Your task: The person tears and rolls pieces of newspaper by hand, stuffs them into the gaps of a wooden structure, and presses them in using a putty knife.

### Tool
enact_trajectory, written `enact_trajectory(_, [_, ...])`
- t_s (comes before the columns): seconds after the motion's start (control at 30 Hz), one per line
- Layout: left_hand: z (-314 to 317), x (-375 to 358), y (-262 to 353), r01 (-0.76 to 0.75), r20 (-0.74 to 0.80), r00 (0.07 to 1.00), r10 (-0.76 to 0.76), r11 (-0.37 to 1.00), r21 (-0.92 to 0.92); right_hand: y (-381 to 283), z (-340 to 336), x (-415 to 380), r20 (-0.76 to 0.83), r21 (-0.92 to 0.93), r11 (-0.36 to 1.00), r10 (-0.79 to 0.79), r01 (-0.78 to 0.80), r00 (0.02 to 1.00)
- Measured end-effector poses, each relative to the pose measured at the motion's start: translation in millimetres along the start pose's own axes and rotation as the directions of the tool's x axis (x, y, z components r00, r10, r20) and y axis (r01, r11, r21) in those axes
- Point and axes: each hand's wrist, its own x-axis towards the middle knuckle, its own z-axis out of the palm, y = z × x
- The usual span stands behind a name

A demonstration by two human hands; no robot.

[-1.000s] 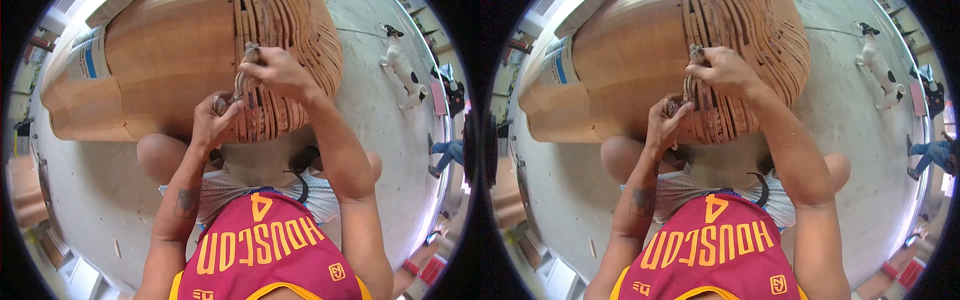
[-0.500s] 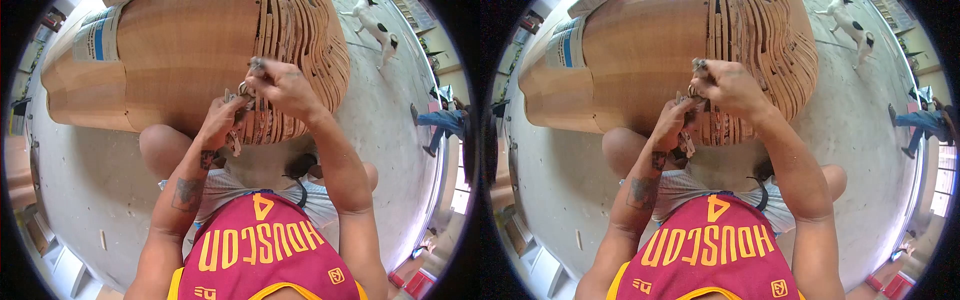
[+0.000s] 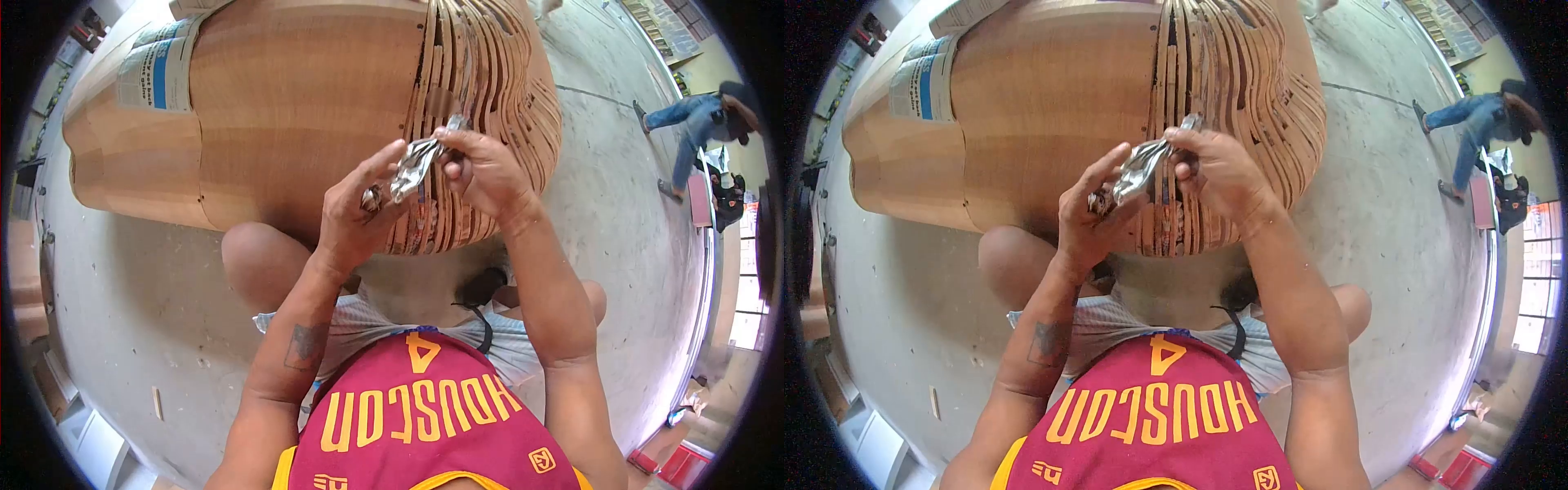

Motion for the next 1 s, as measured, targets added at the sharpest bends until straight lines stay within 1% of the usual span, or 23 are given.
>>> enact_trajectory(0.03, [0,0,-1,-0.052,-0.016,0.999,0.052,0.998,0.022,4,2,-1,0.018,0.047,0.998,0.043,-0.044,0.999])
enact_trajectory(0.07, [-1,0,0,-0.057,-0.011,0.998,0.057,0.998,0.017,8,3,-1,0.038,0.094,0.991,0.087,-0.091,0.995])
enact_trajectory(0.17, [-5,1,8,-0.082,-0.001,0.997,0.082,0.996,0.025,24,0,5,0.142,0.187,0.977,0.08,-0.106,0.987])
enact_trajectory(0.23, [-6,1,8,-0.069,0.012,0.998,0.069,0.997,-0.024,27,5,3,0.163,0.243,0.963,0.077,-0.116,0.984])
enact_trajectory(0.27, [-7,1,9,-0.06,0.019,0.998,0.061,0.997,-0.048,28,2,5,0.203,0.237,0.964,0.076,-0.125,0.976])
enact_trajectory(0.33, [-10,1,15,-0.006,0.084,0.996,0.014,0.996,-0.094,29,-3,9,0.275,0.231,0.962,0.077,-0.143,0.958])
enact_trajectory(0.37, [-11,2,17,0.02,0.117,0.993,-0.006,0.993,-0.117,32,-4,8,0.221,0.164,0.982,0.058,-0.095,0.974])
enact_trajectory(0.43, [-17,1,17,0.102,0.18,0.979,-0.095,0.994,-0.027,30,10,3,0.115,0.018,1.0,0.01,-0.012,0.993])
enact_trajectory(0.47, [-19,2,16,0.139,0.205,0.969,-0.14,0.99,0.022,29,10,2,0.115,-0.069,0.997,-0.035,0.043,0.993])
enact_trajectory(0.53, [-13,-1,12,0.134,0.152,0.98,-0.129,0.991,-0.021,27,11,2,0.135,-0.239,0.959,-0.12,0.15,0.984])
enact_trajectory(0.57, [-8,-3,9,0.13,0.124,0.985,-0.124,0.991,-0.04,24,12,0,0.152,-0.287,0.941,-0.142,0.181,0.978])
enact_trajectory(0.63, [1,-8,3,0.029,0.0,1.0,-0.029,1.0,-0.004,15,16,-4,0.191,-0.376,0.894,-0.184,0.245,0.964])
enact_trajectory(0.67, [3,-9,0,-0.021,-0.059,0.998,0.022,1.0,0.018,10,20,-7,0.185,-0.417,0.873,-0.189,0.251,0.964])
enact_trajectory(0.73, [4,-11,-6,0.021,-0.058,0.998,-0.026,0.997,-0.074,1,28,-16,0.17,-0.5,0.827,-0.2,0.259,0.965])
enact_trajectory(0.8, [4,-14,-5,0.179,0.011,0.983,-0.182,0.948,-0.262,0,28,-17,0.194,-0.589,0.75,-0.233,0.303,0.953])
enact_trajectory(0.83, [3,-17,2,0.313,0.095,0.949,-0.3,0.868,-0.386,1,29,-18,0.207,-0.629,0.707,-0.247,0.322,0.947])
enact_trajectory(0.87, [2,-18,6,0.439,0.191,0.897,-0.399,0.753,-0.49,1,29,-19,0.222,-0.67,0.655,-0.273,0.349,0.936])
enact_trajectory(0.93, [3,-17,5,0.436,0.184,0.898,-0.4,0.754,-0.491,3,30,-21,0.257,-0.74,0.541,-0.32,0.398,0.912])
enact_trajectory(1.0, [2,-17,5,0.452,0.176,0.889,-0.423,0.748,-0.487,4,31,-21,0.292,-0.767,0.467,-0.358,0.44,0.887])
